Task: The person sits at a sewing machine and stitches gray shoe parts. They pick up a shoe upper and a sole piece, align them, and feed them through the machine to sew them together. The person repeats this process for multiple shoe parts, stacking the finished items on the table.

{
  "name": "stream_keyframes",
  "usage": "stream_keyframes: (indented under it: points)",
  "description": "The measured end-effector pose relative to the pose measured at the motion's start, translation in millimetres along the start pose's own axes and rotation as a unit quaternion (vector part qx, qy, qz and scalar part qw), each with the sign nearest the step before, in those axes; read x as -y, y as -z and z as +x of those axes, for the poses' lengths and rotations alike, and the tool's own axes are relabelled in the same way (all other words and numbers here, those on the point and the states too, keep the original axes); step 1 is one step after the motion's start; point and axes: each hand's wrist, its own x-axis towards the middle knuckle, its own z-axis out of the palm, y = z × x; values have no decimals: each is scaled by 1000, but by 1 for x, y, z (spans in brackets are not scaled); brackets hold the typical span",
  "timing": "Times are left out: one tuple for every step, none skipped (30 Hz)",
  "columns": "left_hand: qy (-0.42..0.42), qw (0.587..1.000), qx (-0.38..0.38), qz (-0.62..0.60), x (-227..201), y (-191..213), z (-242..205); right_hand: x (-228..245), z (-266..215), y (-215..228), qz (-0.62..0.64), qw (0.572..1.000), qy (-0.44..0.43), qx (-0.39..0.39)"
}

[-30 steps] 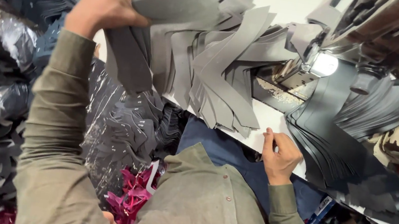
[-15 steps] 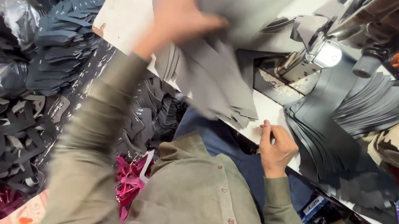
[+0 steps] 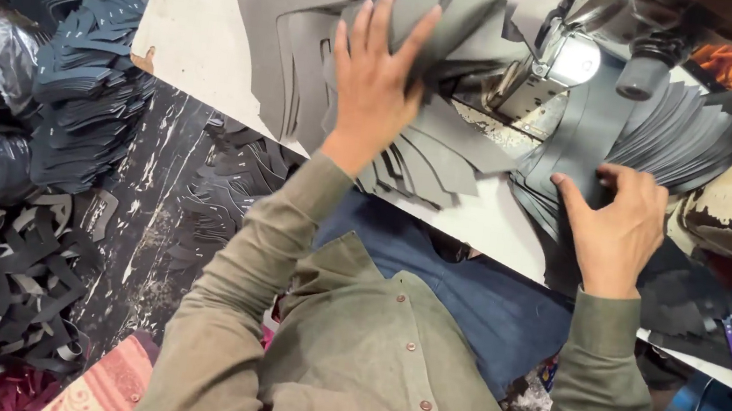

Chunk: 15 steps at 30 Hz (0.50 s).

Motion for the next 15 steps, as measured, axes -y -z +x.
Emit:
stream_keyframes:
  points:
    - [-3, 1000, -1, 8, 8, -2, 5, -15, -8, -10, 12, 998, -35, 42]
    - [-7, 1000, 0, 15, 15, -3, 8, -29, -18, -19, 24, 993, -72, 86]
    - [-7, 1000, 2, 14, 21, -4, 11, -33, -20, -19, 23, 993, -74, 87]
    - [-15, 1000, 10, 19, 29, -3, 17, -36, -20, -20, 54, 988, -104, 96]
    - [-23, 999, 17, 25, 36, -2, 24, -38, -20, -21, 85, 982, -133, 104]
    - [-25, 999, 14, 27, 38, -1, 25, -45, -22, -23, 87, 982, -132, 101]
    - [-47, 998, -3, 36, 40, -1, 26, -51, -24, -25, 119, 975, -158, 100]
    - [-67, 997, -20, 46, 44, 1, 25, -57, -25, -28, 152, 966, -182, 101]
    - [-67, 996, -22, 49, 36, 13, 22, -60, -26, -25, 155, 966, -179, 100]
    - [-56, 997, -39, 36, 28, 25, 19, -61, -29, -22, 177, 965, -178, 79]
    - [-44, 997, -56, 24, 21, 36, 16, -62, -31, -20, 199, 962, -177, 58]
    - [-44, 997, -58, 28, 18, 41, 12, -65, -32, -16, 203, 962, -174, 57]
    - [0, 999, -35, 20, 16, 46, 8, -66, -34, -13, 227, 956, -179, 41]
    - [45, 999, -12, 12, 13, 51, 4, -68, -37, -10, 251, 950, -184, 25]
    - [46, 999, -14, 15, 13, 51, 4, -63, -37, -6, 255, 949, -181, 26]
